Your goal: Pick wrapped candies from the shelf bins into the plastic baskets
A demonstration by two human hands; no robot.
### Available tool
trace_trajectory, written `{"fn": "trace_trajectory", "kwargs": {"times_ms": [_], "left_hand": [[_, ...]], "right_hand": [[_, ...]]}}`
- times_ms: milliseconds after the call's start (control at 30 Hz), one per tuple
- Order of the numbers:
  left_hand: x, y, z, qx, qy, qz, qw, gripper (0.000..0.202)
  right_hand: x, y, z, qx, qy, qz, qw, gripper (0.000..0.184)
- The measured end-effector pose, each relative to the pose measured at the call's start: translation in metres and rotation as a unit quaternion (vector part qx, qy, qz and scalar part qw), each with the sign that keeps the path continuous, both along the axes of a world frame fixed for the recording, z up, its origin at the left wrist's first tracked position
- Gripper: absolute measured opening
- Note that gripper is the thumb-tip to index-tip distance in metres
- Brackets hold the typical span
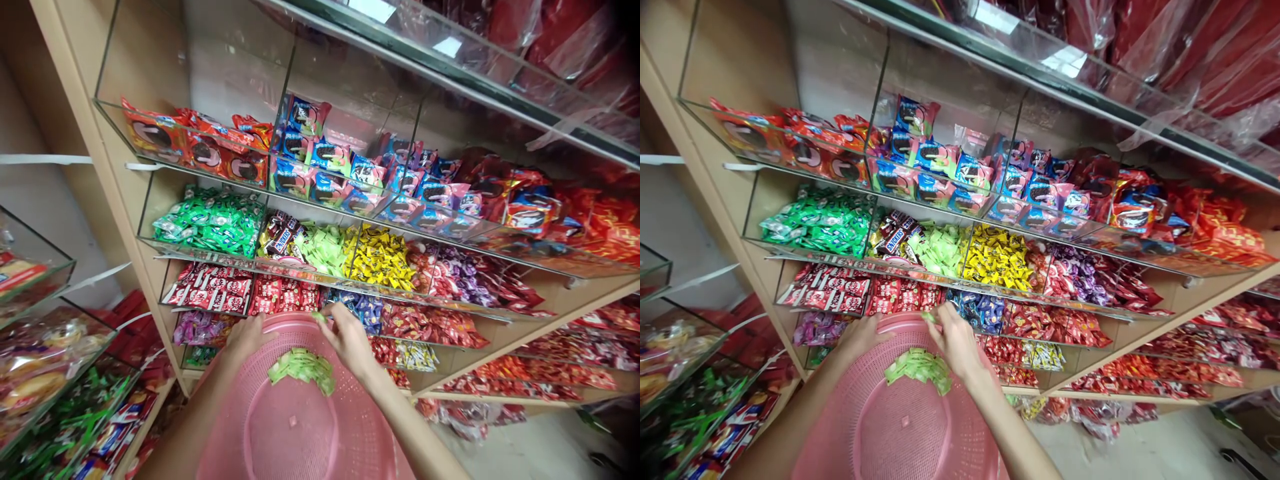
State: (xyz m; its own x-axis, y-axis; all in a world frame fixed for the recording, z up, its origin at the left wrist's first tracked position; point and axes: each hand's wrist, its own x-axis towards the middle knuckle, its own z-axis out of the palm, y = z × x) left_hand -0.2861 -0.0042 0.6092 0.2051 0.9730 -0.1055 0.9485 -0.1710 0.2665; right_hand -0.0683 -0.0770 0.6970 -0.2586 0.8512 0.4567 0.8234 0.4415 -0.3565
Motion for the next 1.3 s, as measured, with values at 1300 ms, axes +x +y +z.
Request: {"fn": "trace_trajectory", "kwargs": {"times_ms": [1300], "left_hand": [[0.001,-0.002,0.005,0.007,0.003,-0.004,1.000,0.053]], "right_hand": [[0.002,0.002,-0.107,-0.192,-0.301,-0.128,0.925,0.015]]}}
